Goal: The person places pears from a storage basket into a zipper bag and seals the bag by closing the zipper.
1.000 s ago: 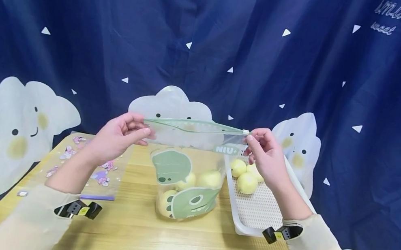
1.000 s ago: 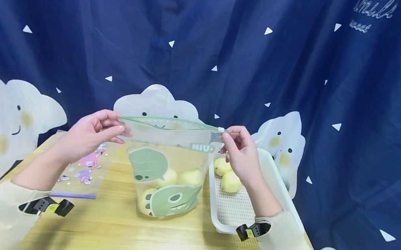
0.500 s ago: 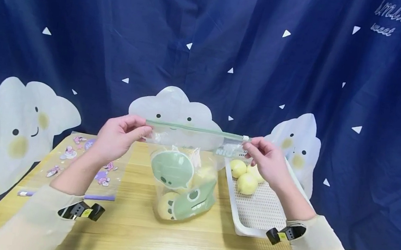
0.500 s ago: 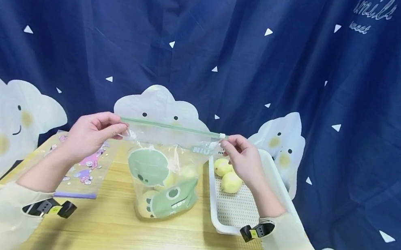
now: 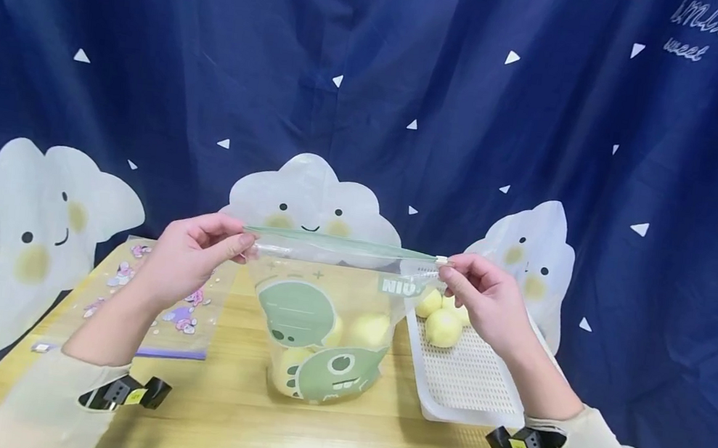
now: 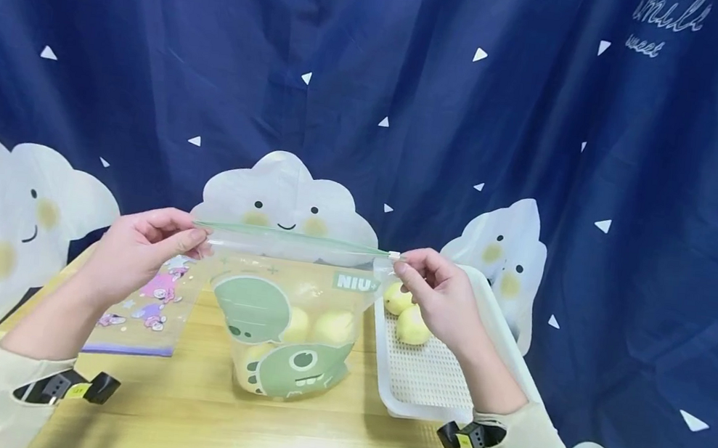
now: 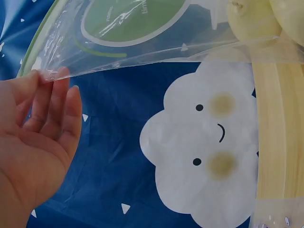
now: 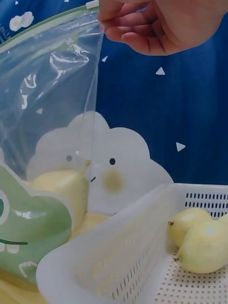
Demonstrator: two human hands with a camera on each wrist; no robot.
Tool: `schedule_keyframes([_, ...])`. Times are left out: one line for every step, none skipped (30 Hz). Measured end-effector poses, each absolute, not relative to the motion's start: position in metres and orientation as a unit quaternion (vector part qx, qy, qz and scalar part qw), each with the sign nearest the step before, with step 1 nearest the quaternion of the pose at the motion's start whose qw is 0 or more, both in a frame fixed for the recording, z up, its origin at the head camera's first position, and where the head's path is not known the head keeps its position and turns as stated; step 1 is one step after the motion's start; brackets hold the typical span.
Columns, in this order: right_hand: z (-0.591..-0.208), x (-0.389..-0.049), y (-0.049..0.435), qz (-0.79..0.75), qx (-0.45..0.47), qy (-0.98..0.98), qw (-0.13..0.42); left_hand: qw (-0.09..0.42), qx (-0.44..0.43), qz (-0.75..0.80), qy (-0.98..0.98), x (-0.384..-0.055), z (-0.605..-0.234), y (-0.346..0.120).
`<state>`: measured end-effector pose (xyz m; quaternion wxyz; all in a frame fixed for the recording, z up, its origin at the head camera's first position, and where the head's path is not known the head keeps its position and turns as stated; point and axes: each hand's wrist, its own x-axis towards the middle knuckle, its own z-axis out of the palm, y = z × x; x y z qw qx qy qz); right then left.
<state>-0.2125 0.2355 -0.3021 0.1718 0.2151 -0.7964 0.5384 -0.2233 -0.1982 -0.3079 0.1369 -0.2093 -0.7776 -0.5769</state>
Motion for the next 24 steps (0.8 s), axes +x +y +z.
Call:
schedule_keyframes([-0.304,-0.213,0.235,0.545,0.215,-0.792,0.172,0.138,-0.21,-0.577,-0.777,-0.223,-0.309,-0.199])
schedule_keyframes([-0.305,-0.213,0.235,0.55,0.216,-0.788,0.174,0.141,-0.21,-0.576,-0.777,-0.222,-0.31,-0.2])
schedule_keyframes([-0.305,-0.213,0.235,0.555,0.216,-0.784,0.175,0.145,-0.208,-0.575,-0.778,-0.222,-0.311,-0.2])
schedule_keyframes([-0.306,-0.213,0.235,0.562,0.218,-0.779,0.176,0.149,-0.206,-0.574,-0.778,-0.221,-0.311,-0.2])
schedule_keyframes([-0.306,-0.214,0.234,0.566,0.22,-0.775,0.176,0.152,-0.203,-0.574,-0.778,-0.221,-0.311,-0.2])
schedule_keyframes([-0.306,-0.213,0.234,0.57,0.221,-0.771,0.176,0.155,-0.2,-0.575,-0.778,-0.221,-0.311,-0.2])
schedule_keyframes([-0.306,-0.213,0.234,0.573,0.222,-0.769,0.178,0.155,-0.197,-0.576,-0.778,-0.22,-0.311,-0.2])
schedule_keyframes([-0.306,-0.213,0.234,0.575,0.221,-0.767,0.179,0.155,-0.195,-0.58,-0.775,-0.22,-0.311,-0.2])
schedule_keyframes([-0.306,-0.213,0.233,0.578,0.22,-0.765,0.18,0.155,-0.193,-0.585,-0.773,-0.219,-0.311,-0.199])
schedule_keyframes([-0.306,-0.213,0.233,0.583,0.217,-0.762,0.18,0.155,-0.193,-0.589,-0.769,-0.219,-0.311,-0.199])
schedule_keyframes([-0.306,-0.212,0.232,0.587,0.214,-0.76,0.181,0.154,-0.193,-0.595,-0.765,-0.219,-0.31,-0.198])
schedule_keyframes([-0.306,-0.212,0.232,0.591,0.212,-0.757,0.182,0.154,-0.193,-0.598,-0.763,-0.219,-0.31,-0.198])
schedule_keyframes([-0.306,-0.211,0.231,0.595,0.21,-0.753,0.184,0.154,-0.192,-0.6,-0.761,-0.218,-0.31,-0.198])
schedule_keyframes([-0.306,-0.211,0.23,0.6,0.21,-0.75,0.184,0.154,-0.192,-0.602,-0.76,-0.218,-0.31,-0.198])
schedule_keyframes([-0.306,-0.21,0.229,0.604,0.212,-0.746,0.184,0.156,-0.191,-0.599,-0.762,-0.219,-0.31,-0.198])
schedule_keyframes([-0.306,-0.21,0.228,0.608,0.214,-0.741,0.185,0.158,-0.19,-0.592,-0.767,-0.219,-0.31,-0.199])
schedule_keyframes([-0.306,-0.21,0.227,0.611,0.217,-0.738,0.186,0.16,-0.191,-0.585,-0.772,-0.219,-0.31,-0.199])
schedule_keyframes([-0.306,-0.21,0.225,0.612,0.219,-0.736,0.188,0.162,-0.191,-0.574,-0.779,-0.219,-0.31,-0.2])
schedule_keyframes([-0.306,-0.21,0.224,0.613,0.22,-0.735,0.189,0.162,-0.191,-0.563,-0.788,-0.219,-0.309,-0.201])
schedule_keyframes([-0.307,-0.21,0.224,0.615,0.221,-0.733,0.189,0.162,-0.19,-0.552,-0.796,-0.219,-0.307,-0.201])
schedule_keyframes([-0.307,-0.21,0.223,0.617,0.222,-0.731,0.19,0.163,-0.191,-0.539,-0.804,-0.218,-0.304,-0.2])
schedule_keyframes([-0.307,-0.211,0.223,0.618,0.222,-0.729,0.192,0.167,-0.194,-0.528,-0.81,-0.218,-0.3,-0.198])
schedule_keyframes([-0.308,-0.211,0.222,0.619,0.221,-0.728,0.193,0.174,-0.197,-0.515,-0.816,-0.217,-0.296,-0.194])
schedule_keyframes([-0.308,-0.211,0.222,0.62,0.22,-0.728,0.194,0.186,-0.202,-0.503,-0.819,-0.217,-0.292,-0.189])
